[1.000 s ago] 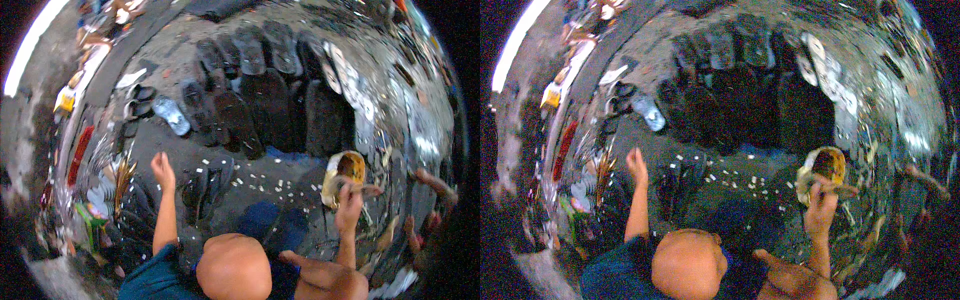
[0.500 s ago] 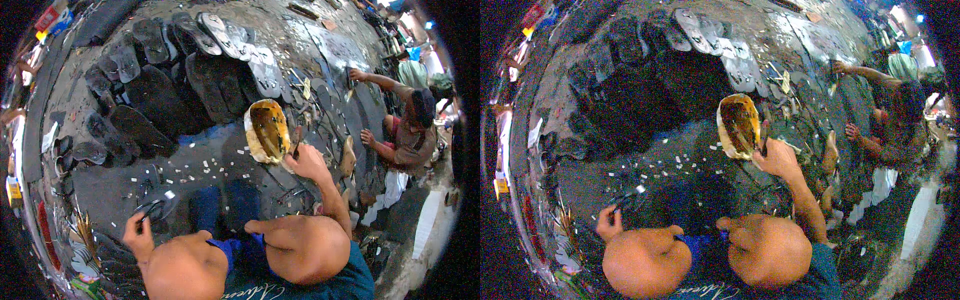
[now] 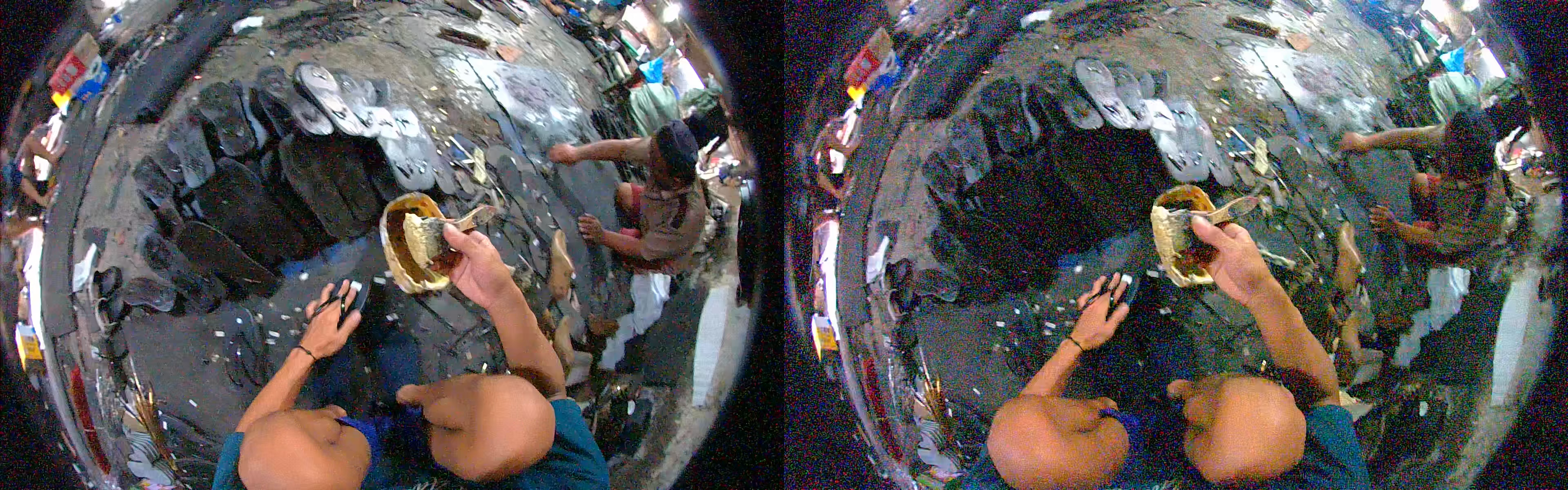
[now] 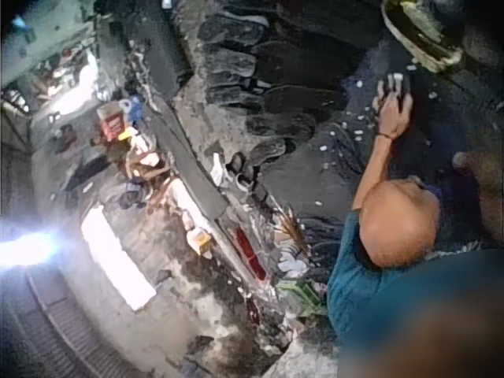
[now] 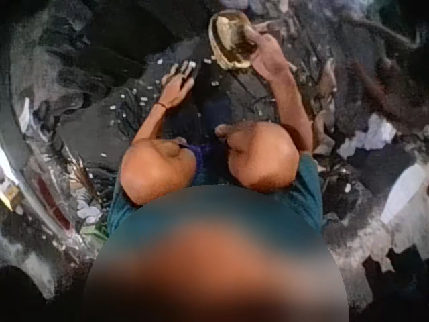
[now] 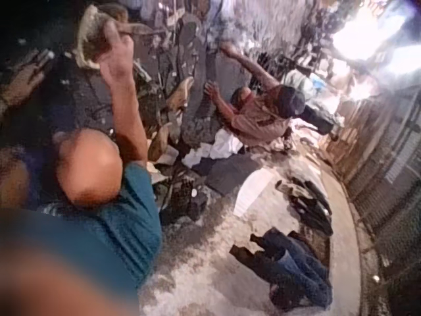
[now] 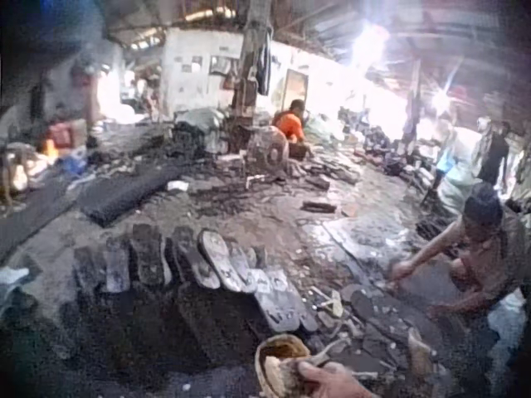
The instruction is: The person repeatedly applies a yellowish adhesive from a small container onto the soles of black flip-flops using a brush. The person works on multiple flip-flops one at a time, dipping the brush into the container and spreading the adhesive across the sole surface.
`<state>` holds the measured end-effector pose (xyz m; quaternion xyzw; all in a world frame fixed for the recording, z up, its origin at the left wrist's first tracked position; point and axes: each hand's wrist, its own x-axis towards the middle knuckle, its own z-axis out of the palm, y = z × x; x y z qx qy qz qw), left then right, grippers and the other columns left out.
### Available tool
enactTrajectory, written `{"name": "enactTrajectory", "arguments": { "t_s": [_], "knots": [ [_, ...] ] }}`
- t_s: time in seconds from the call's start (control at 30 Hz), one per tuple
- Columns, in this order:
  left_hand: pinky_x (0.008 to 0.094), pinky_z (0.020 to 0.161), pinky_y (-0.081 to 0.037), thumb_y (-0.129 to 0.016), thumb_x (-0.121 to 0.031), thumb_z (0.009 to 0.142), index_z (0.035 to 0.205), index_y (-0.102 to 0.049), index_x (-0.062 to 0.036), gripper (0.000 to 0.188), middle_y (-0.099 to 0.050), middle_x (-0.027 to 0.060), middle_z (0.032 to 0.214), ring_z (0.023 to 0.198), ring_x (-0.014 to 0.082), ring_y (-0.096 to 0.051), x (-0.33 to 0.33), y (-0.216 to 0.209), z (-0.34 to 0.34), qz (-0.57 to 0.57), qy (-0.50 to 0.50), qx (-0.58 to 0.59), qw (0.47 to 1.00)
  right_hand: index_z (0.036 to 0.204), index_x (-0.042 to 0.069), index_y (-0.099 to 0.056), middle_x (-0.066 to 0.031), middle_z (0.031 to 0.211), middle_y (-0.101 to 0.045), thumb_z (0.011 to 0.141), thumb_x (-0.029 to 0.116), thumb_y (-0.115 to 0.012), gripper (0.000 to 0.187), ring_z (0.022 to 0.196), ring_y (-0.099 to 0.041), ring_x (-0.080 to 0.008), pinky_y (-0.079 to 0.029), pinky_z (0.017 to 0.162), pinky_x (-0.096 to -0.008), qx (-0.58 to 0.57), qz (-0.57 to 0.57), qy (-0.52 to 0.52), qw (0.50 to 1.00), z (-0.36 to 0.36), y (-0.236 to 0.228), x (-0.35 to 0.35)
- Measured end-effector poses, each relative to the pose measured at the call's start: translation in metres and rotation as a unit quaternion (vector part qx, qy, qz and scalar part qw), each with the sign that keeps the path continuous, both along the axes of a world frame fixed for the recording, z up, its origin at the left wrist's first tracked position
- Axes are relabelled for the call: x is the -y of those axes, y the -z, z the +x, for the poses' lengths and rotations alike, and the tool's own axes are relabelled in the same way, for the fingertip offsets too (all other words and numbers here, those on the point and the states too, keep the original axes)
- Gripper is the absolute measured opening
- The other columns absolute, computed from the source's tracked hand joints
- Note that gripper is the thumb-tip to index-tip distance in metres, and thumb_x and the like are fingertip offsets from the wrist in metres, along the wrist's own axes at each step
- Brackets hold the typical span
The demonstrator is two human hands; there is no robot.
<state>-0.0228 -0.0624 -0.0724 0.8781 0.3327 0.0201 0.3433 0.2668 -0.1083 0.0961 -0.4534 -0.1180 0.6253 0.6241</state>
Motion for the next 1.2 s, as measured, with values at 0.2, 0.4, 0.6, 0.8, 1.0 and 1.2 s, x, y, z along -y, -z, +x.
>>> {"name": "enactTrajectory", "arguments": {
  "t_s": [0.2,0.4,0.6,0.8,1.0,1.2],
  "knots": [
    [0.0379,0.090,-0.055,-0.037,-0.032,0.103,0.127,-0.059,-0.0003,0.046,-0.067,0.0134,0.118,0.098,0.0259,-0.068,-0.076,-0.087,0.026,-0.546,-0.358,0.441,0.615,0.110,0.004,-0.066,-0.0096,0.100,-0.071,0.088,0.005,-0.072,0.024,0.093,-0.068,-0.0175,-0.053,0.084,-0.0333,0.472,0.193,-0.045,0.859,-0.083,0.002,-0.078],
    [0.0379,0.088,-0.055,-0.041,-0.028,0.103,0.129,-0.058,-0.0007,0.040,-0.068,0.0102,0.116,0.098,0.0217,-0.067,-0.071,-0.057,-0.001,-0.405,-0.373,0.454,0.700,0.102,0.009,-0.070,-0.0138,0.096,-0.072,0.082,0.013,-0.073,0.020,0.093,-0.068,-0.0350,-0.053,0.082,-0.0424,0.594,0.278,-0.034,0.754,-0.101,0.011,-0.097],
    [0.0496,0.104,-0.047,-0.031,-0.041,0.102,0.136,-0.051,0.0016,0.059,-0.059,0.0208,0.133,0.119,0.0347,-0.059,-0.070,-0.093,0.012,-0.592,-0.245,0.572,0.513,0.102,0.008,-0.068,-0.0156,0.092,-0.071,0.087,0.015,-0.068,0.016,0.088,-0.067,-0.0386,-0.054,0.078,-0.0457,0.564,0.226,0.025,0.794,-0.071,0.023,-0.107],
    [0.0445,0.101,-0.049,-0.032,-0.043,0.103,0.134,-0.054,-0.0019,0.056,-0.059,0.0179,0.132,0.118,0.0291,-0.060,-0.074,-0.049,-0.012,-0.501,-0.281,0.494,0.652,0.102,0.010,-0.070,-0.0073,0.100,-0.072,0.079,0.005,-0.076,0.024,0.096,-0.068,-0.0253,-0.051,0.088,-0.0382,0.532,0.287,-0.135,0.785,-0.115,0.018,-0.042],
    [0.0468,0.103,-0.048,-0.030,-0.045,0.101,0.142,-0.048,-0.0015,0.062,-0.057,0.0195,0.136,0.120,0.0353,-0.060,-0.058,-0.098,0.014,-0.526,-0.337,0.468,0.625,0.104,0.002,-0.067,-0.0154,0.096,-0.071,0.092,0.018,-0.069,0.020,0.088,-0.070,-0.0311,-0.054,0.075,-0.0363,0.530,0.132,0.013,0.838,-0.047,0.020,-0.119],
    [0.0495,0.106,-0.045,-0.032,-0.047,0.099,0.143,-0.045,-0.0001,0.066,-0.053,0.0214,0.141,0.125,0.0374,-0.055,-0.063,-0.088,0.006,-0.519,-0.341,0.488,0.613,0.099,0.004,-0.070,-0.0176,0.092,-0.070,0.086,0.020,-0.071,0.020,0.089,-0.068,-0.0370,-0.054,0.079,-0.0436,0.551,0.230,0.018,0.802,-0.040,0.026,-0.131]
  ]
}}
